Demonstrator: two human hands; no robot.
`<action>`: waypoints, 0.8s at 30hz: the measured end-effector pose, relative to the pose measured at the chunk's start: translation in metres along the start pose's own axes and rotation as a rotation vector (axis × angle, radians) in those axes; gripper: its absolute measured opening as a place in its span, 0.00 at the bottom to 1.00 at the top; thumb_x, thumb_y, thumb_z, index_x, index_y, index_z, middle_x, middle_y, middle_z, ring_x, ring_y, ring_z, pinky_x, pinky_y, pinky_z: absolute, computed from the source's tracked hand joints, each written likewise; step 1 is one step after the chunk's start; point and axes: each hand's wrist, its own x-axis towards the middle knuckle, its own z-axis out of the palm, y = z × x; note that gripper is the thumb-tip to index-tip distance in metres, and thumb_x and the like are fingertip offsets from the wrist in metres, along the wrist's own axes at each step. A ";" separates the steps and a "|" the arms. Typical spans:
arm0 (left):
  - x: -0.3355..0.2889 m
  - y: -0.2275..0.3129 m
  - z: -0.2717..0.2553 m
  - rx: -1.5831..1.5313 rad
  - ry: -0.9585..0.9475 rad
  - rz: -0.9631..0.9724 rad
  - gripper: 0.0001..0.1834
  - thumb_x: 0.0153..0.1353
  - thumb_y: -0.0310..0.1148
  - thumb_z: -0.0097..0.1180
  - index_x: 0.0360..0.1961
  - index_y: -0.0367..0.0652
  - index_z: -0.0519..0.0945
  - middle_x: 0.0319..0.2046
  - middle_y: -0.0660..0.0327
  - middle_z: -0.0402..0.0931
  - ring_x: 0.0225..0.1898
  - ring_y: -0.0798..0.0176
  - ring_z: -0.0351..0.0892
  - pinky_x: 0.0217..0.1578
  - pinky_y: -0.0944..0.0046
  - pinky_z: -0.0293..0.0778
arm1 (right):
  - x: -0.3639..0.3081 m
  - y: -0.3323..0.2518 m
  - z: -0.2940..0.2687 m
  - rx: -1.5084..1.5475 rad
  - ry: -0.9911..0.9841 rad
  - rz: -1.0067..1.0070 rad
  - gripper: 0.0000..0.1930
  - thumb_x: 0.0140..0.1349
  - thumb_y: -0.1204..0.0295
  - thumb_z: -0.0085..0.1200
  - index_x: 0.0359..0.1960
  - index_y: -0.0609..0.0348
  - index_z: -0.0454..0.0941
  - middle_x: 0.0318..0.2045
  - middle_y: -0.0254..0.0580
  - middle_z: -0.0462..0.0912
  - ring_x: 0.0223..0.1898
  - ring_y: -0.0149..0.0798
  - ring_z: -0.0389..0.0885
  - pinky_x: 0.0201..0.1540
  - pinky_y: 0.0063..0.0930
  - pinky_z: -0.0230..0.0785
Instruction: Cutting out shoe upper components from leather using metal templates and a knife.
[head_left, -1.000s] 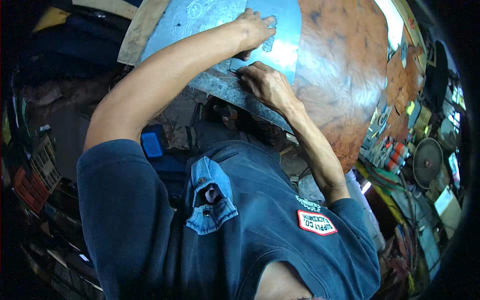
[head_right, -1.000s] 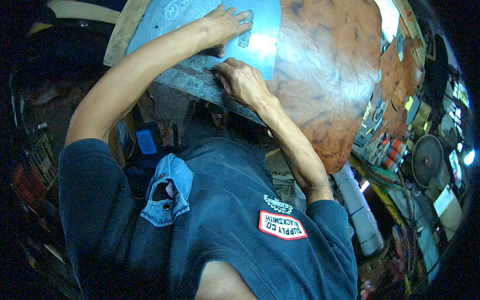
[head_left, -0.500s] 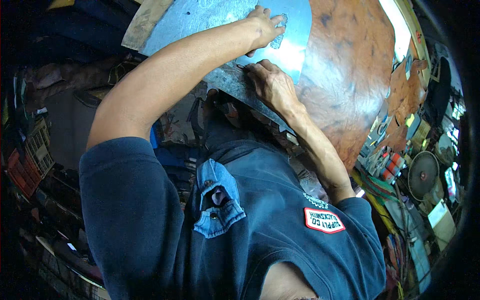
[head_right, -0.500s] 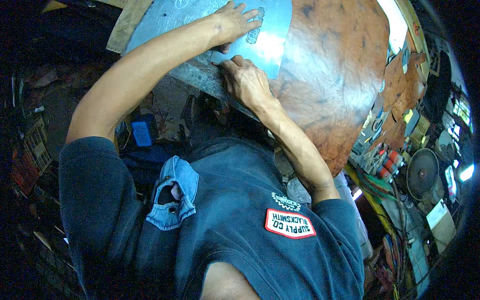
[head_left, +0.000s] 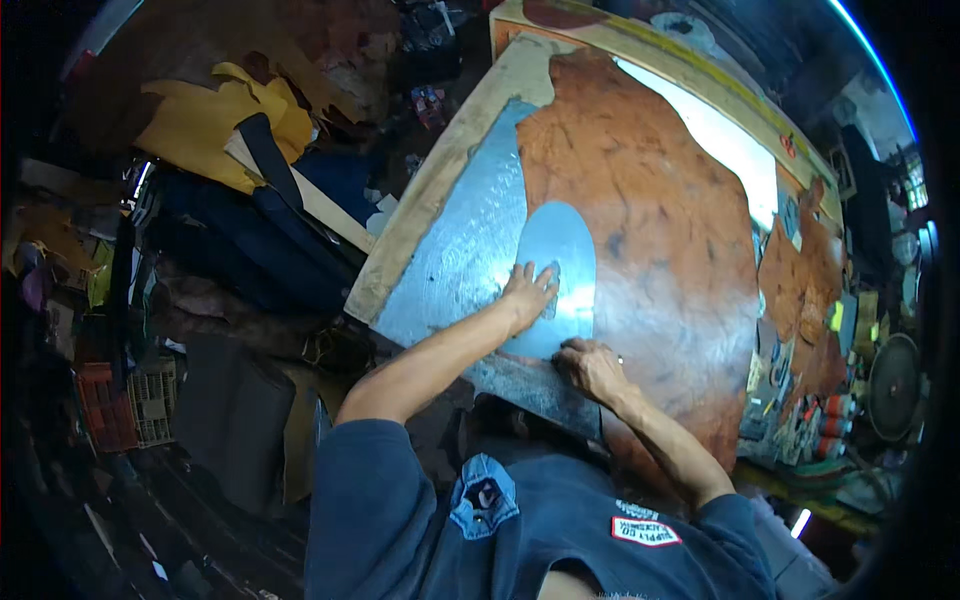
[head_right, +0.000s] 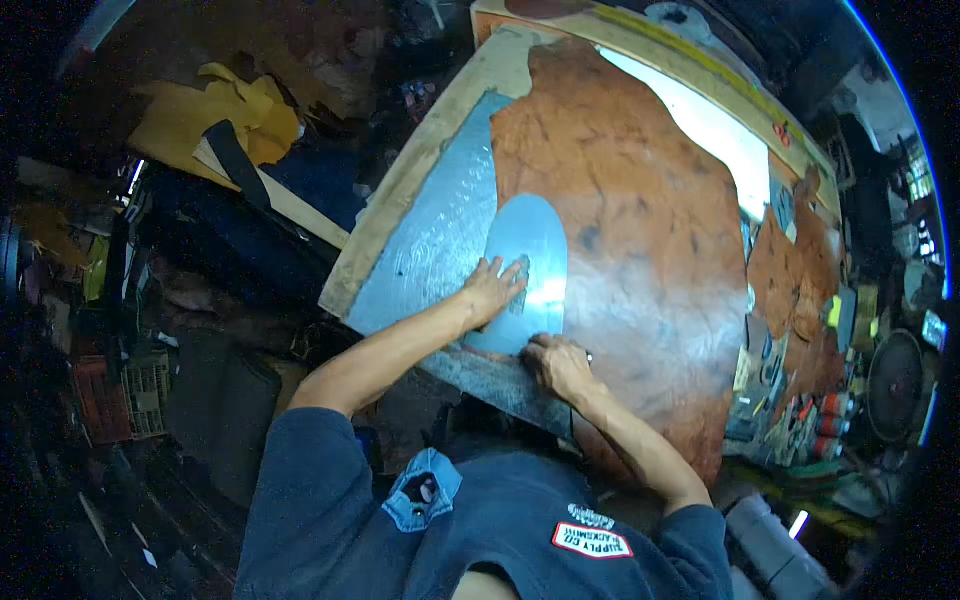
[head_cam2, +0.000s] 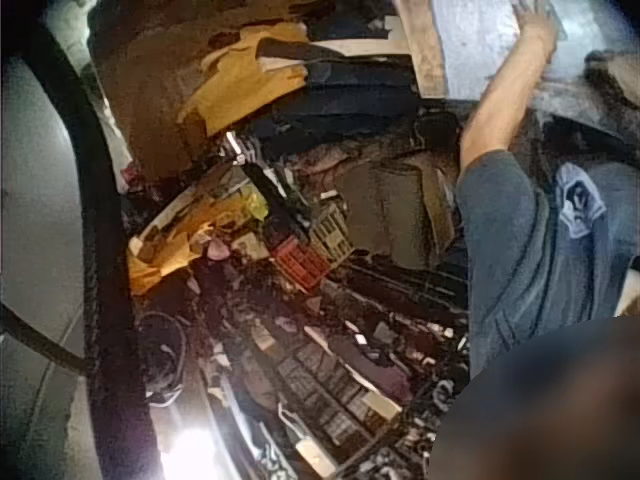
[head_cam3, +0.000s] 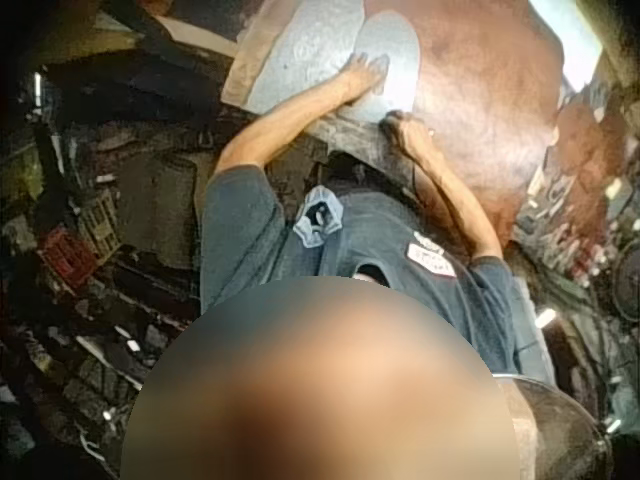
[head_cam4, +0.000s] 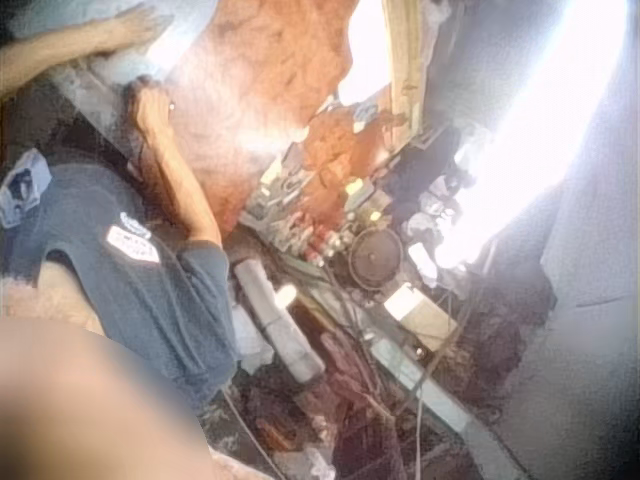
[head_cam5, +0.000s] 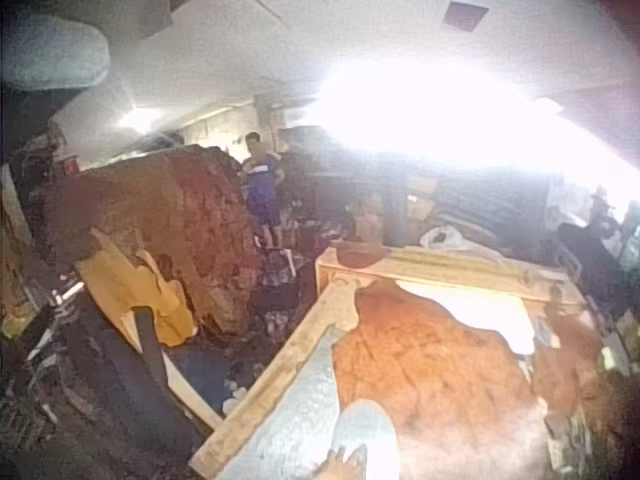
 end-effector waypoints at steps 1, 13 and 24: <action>0.002 0.000 0.014 0.001 0.093 -0.015 0.54 0.40 0.47 0.75 0.68 0.47 0.61 0.72 0.49 0.50 0.68 0.35 0.56 0.59 0.41 0.65 | -0.003 -0.005 0.002 0.016 0.011 -0.002 0.16 0.52 0.75 0.53 0.44 0.50 0.82 0.46 0.43 0.81 0.42 0.52 0.81 0.43 0.46 0.75; 0.024 0.037 -0.006 -0.246 -0.048 -0.203 0.58 0.40 0.59 0.73 0.67 0.40 0.60 0.69 0.33 0.46 0.66 0.21 0.52 0.61 0.31 0.61 | -0.004 0.002 0.008 0.026 -0.059 0.035 0.10 0.58 0.74 0.48 0.37 0.55 0.82 0.43 0.50 0.81 0.39 0.55 0.81 0.39 0.48 0.75; 0.018 0.034 -0.027 -0.448 -0.053 -0.286 0.48 0.41 0.47 0.77 0.61 0.44 0.63 0.67 0.41 0.51 0.64 0.17 0.50 0.62 0.39 0.68 | 0.002 0.008 -0.012 0.010 -0.127 0.045 0.14 0.52 0.73 0.56 0.43 0.52 0.81 0.41 0.49 0.79 0.44 0.52 0.81 0.45 0.47 0.76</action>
